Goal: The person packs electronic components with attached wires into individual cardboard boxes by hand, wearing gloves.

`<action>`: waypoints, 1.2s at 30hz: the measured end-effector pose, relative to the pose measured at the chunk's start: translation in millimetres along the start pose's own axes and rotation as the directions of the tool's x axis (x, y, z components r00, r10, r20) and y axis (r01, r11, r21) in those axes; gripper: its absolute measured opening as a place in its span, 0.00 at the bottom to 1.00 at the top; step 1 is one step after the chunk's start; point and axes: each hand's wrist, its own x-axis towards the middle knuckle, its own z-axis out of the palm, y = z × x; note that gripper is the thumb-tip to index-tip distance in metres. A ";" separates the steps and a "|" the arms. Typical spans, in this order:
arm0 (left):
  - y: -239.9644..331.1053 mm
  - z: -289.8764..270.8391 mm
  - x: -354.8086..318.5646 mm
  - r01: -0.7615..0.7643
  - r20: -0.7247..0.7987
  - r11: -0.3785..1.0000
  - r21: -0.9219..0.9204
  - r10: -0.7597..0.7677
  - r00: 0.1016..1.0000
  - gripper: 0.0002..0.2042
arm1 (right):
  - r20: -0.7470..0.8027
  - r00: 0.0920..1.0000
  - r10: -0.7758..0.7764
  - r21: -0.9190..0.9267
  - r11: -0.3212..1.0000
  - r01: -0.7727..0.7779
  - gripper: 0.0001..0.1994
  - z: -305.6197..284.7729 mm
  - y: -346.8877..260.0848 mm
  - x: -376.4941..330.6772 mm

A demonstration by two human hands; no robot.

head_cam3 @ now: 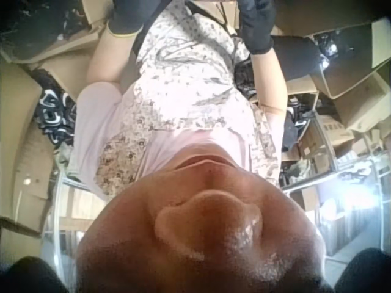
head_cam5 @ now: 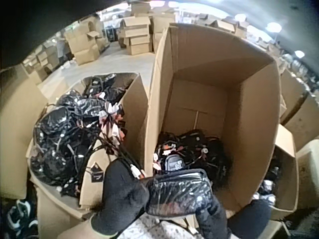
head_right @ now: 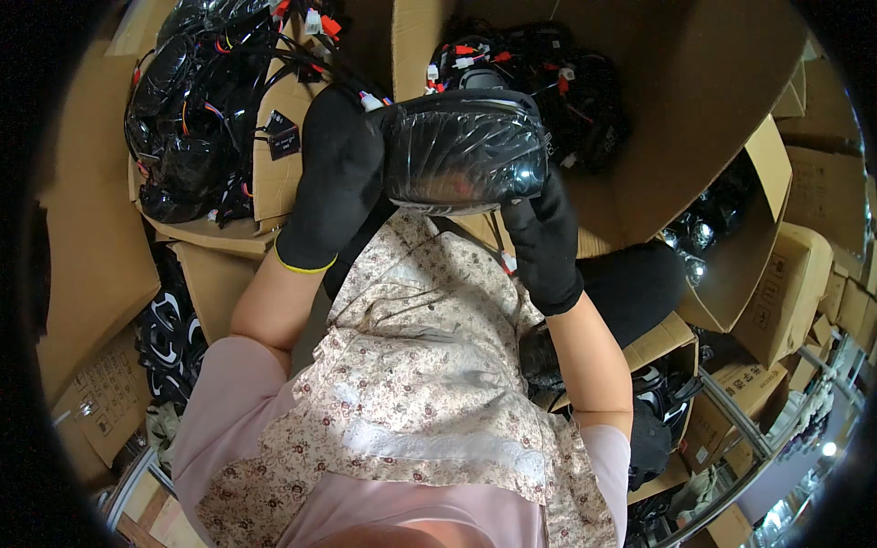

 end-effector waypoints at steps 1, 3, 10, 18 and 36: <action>1.6 0.4 -1.4 -0.010 -0.001 1.000 -0.021 0.010 1.000 0.17 | -0.006 1.000 0.003 -0.005 1.000 -0.003 0.21 1.4 -0.5 -1.2; 10.9 1.3 -2.0 0.072 0.059 0.995 -0.068 -0.068 0.996 0.18 | -0.022 1.000 0.007 -0.014 1.000 -0.007 0.21 3.3 -2.0 -3.1; -14.5 -2.5 -3.3 0.126 0.054 0.952 -0.280 -0.115 0.992 0.18 | -0.237 0.943 -0.235 -0.248 0.953 0.175 0.25 22.1 -19.7 8.8; -13.8 5.0 -5.7 0.040 0.058 0.987 -0.157 -0.031 0.998 0.23 | -0.145 0.976 -0.160 -0.075 0.986 0.150 0.11 26.6 -35.0 25.4; 32.0 4.0 16.3 -0.216 0.251 0.764 0.608 0.073 0.965 0.23 | 0.074 0.868 -0.490 -0.445 0.763 0.469 0.12 20.1 -33.6 30.8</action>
